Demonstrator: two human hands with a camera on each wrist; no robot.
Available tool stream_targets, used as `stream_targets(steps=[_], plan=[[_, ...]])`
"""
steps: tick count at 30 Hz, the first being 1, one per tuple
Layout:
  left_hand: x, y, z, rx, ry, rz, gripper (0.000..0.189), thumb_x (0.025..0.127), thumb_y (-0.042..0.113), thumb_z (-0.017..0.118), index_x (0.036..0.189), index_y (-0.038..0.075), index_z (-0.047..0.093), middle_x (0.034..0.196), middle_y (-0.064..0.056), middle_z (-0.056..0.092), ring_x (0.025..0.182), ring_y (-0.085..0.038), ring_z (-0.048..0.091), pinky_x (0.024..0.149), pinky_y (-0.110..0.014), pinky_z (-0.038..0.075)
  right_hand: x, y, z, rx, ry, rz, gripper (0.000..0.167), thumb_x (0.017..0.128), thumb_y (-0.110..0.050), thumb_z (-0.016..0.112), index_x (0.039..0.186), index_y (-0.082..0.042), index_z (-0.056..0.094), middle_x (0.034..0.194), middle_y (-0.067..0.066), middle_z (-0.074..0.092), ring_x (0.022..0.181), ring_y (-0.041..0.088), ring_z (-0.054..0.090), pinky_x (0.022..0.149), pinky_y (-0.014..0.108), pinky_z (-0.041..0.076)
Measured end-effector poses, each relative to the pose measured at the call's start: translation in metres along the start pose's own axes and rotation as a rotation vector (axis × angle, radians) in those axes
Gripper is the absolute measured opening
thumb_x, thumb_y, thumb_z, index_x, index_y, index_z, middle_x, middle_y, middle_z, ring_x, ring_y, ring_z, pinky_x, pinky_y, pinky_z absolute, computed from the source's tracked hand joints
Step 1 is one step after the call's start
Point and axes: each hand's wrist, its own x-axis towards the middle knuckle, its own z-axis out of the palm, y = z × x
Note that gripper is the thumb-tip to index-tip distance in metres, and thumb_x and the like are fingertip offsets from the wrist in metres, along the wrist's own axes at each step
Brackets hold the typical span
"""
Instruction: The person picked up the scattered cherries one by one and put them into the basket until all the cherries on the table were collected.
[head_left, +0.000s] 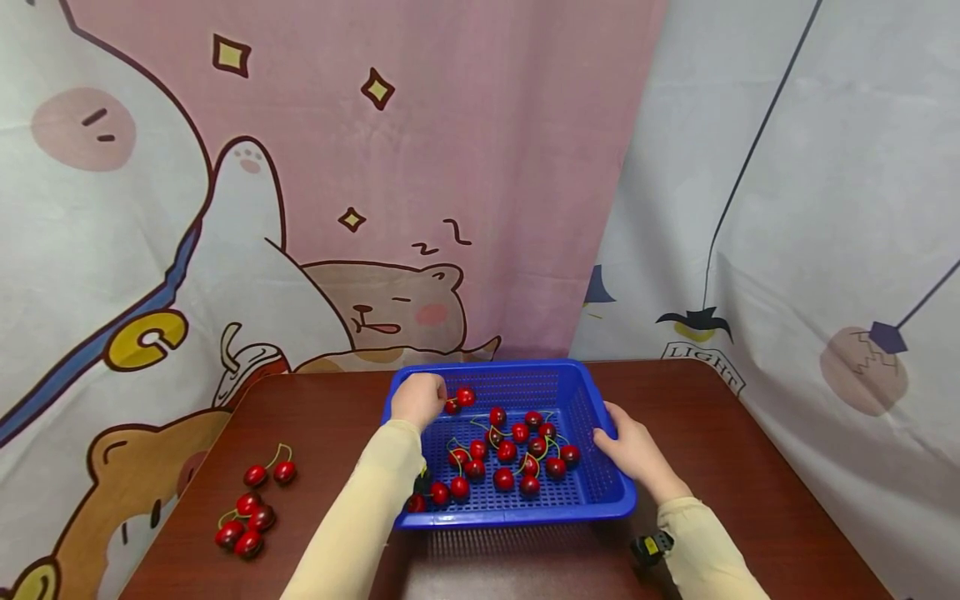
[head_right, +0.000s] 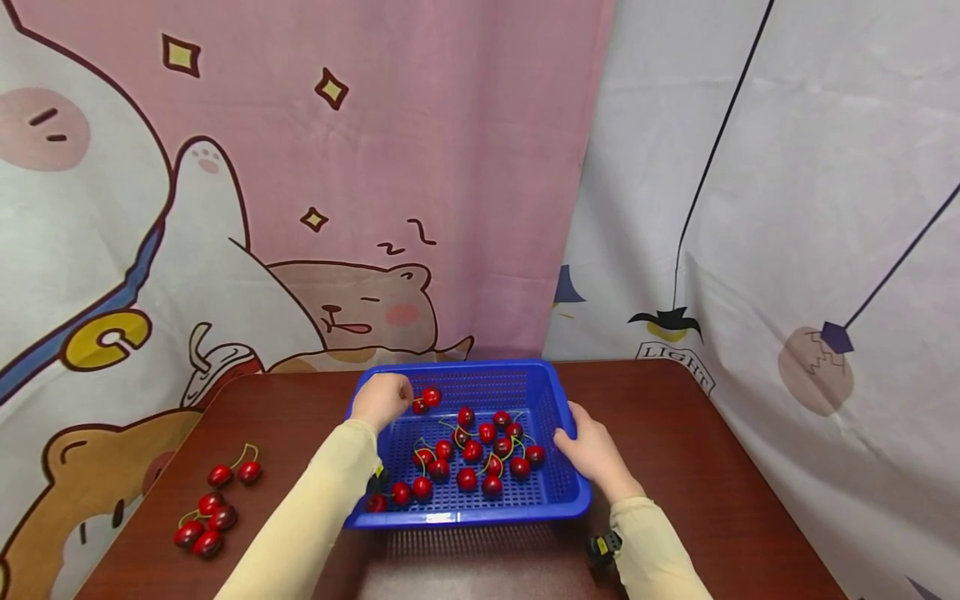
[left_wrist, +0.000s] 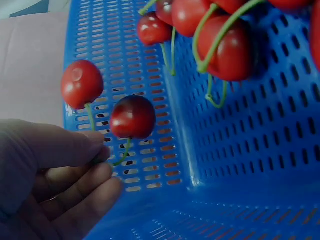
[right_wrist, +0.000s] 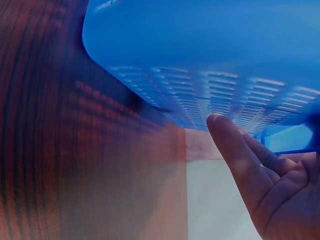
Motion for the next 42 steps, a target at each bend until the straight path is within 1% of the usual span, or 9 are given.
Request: stream_targets(steps=[4, 9, 13, 19, 24, 29, 33, 37, 42], plan=[[0.000, -0.001, 0.004, 0.016, -0.050, 0.002, 0.020, 0.080, 0.001, 0.068, 0.066, 0.015, 0.064, 0.070, 0.002, 0.062, 0.061, -0.016, 0.054, 0.057, -0.035, 0.048, -0.001, 0.000, 0.000, 0.001, 0.002, -0.001, 0.057, 0.096, -0.012, 0.057, 0.144, 0.009, 0.034, 0.128, 0.035, 0.055, 0.097, 0.040, 0.067, 0.075, 0.050, 0.056], [-0.002, 0.001, 0.007, 0.022, -0.105, 0.008, 0.020, 0.078, -0.001, 0.071, 0.066, 0.014, 0.064, 0.070, 0.001, 0.061, 0.063, -0.018, 0.053, 0.060, -0.035, 0.048, -0.001, 0.000, 0.000, 0.001, 0.001, 0.000, 0.057, 0.097, -0.013, 0.057, 0.145, 0.009, 0.034, 0.128, 0.035, 0.054, 0.099, 0.041, 0.066, 0.076, 0.051, 0.056], [-0.003, 0.002, 0.008, 0.046, -0.120, 0.011, 0.021, 0.078, 0.000, 0.072, 0.066, 0.015, 0.063, 0.071, 0.001, 0.062, 0.064, -0.018, 0.054, 0.060, -0.035, 0.048, -0.001, -0.001, 0.000, 0.014, -0.004, 0.005, 0.057, 0.097, -0.013, 0.057, 0.145, 0.009, 0.033, 0.129, 0.035, 0.054, 0.100, 0.041, 0.066, 0.076, 0.051, 0.056], [-0.004, 0.001, 0.009, 0.044, -0.114, 0.010, 0.012, 0.077, -0.001, 0.071, 0.074, 0.010, 0.070, 0.075, 0.000, 0.064, 0.066, -0.019, 0.055, 0.063, -0.036, 0.049, -0.001, -0.001, 0.000, 0.016, -0.003, 0.001, 0.057, 0.097, -0.013, 0.057, 0.145, 0.009, 0.034, 0.129, 0.034, 0.054, 0.100, 0.041, 0.066, 0.077, 0.051, 0.056], [-0.004, 0.002, 0.004, 0.028, -0.095, 0.015, 0.010, 0.076, -0.001, 0.073, 0.082, 0.007, 0.071, 0.077, -0.002, 0.065, 0.069, -0.020, 0.057, 0.067, -0.040, 0.051, -0.001, -0.001, 0.000, 0.010, -0.004, 0.003, 0.057, 0.097, -0.013, 0.057, 0.145, 0.009, 0.034, 0.129, 0.035, 0.054, 0.099, 0.040, 0.067, 0.076, 0.051, 0.056], [-0.005, 0.004, -0.005, 0.008, -0.083, 0.028, 0.010, 0.078, 0.003, 0.075, 0.087, 0.007, 0.072, 0.081, -0.002, 0.067, 0.072, -0.020, 0.059, 0.068, -0.041, 0.051, -0.001, -0.001, 0.000, -0.006, 0.000, 0.007, 0.058, 0.097, -0.015, 0.056, 0.145, 0.009, 0.034, 0.130, 0.034, 0.054, 0.100, 0.040, 0.066, 0.078, 0.051, 0.055], [-0.006, 0.005, -0.012, -0.003, -0.067, 0.059, 0.010, 0.080, 0.006, 0.076, 0.089, 0.007, 0.073, 0.085, -0.002, 0.069, 0.075, -0.021, 0.062, 0.071, -0.042, 0.052, -0.001, -0.001, 0.000, 0.001, -0.002, 0.009, 0.058, 0.097, -0.014, 0.056, 0.145, 0.009, 0.033, 0.129, 0.035, 0.054, 0.099, 0.041, 0.066, 0.076, 0.051, 0.056], [-0.008, 0.006, -0.020, -0.027, -0.036, 0.083, 0.009, 0.082, 0.008, 0.076, 0.090, 0.007, 0.073, 0.087, -0.003, 0.071, 0.082, -0.023, 0.066, 0.076, -0.041, 0.052, -0.001, -0.001, 0.001, -0.003, -0.002, 0.010, 0.058, 0.097, -0.014, 0.056, 0.145, 0.009, 0.033, 0.129, 0.035, 0.053, 0.099, 0.042, 0.066, 0.076, 0.051, 0.056], [-0.013, 0.014, -0.035, -0.085, 0.013, 0.100, 0.013, 0.083, 0.010, 0.076, 0.095, 0.005, 0.073, 0.091, -0.006, 0.072, 0.086, -0.025, 0.068, 0.080, -0.042, 0.053, 0.000, -0.001, 0.001, 0.000, 0.000, 0.008, 0.058, 0.097, -0.014, 0.055, 0.145, 0.008, 0.033, 0.129, 0.035, 0.054, 0.100, 0.042, 0.066, 0.076, 0.052, 0.055]])
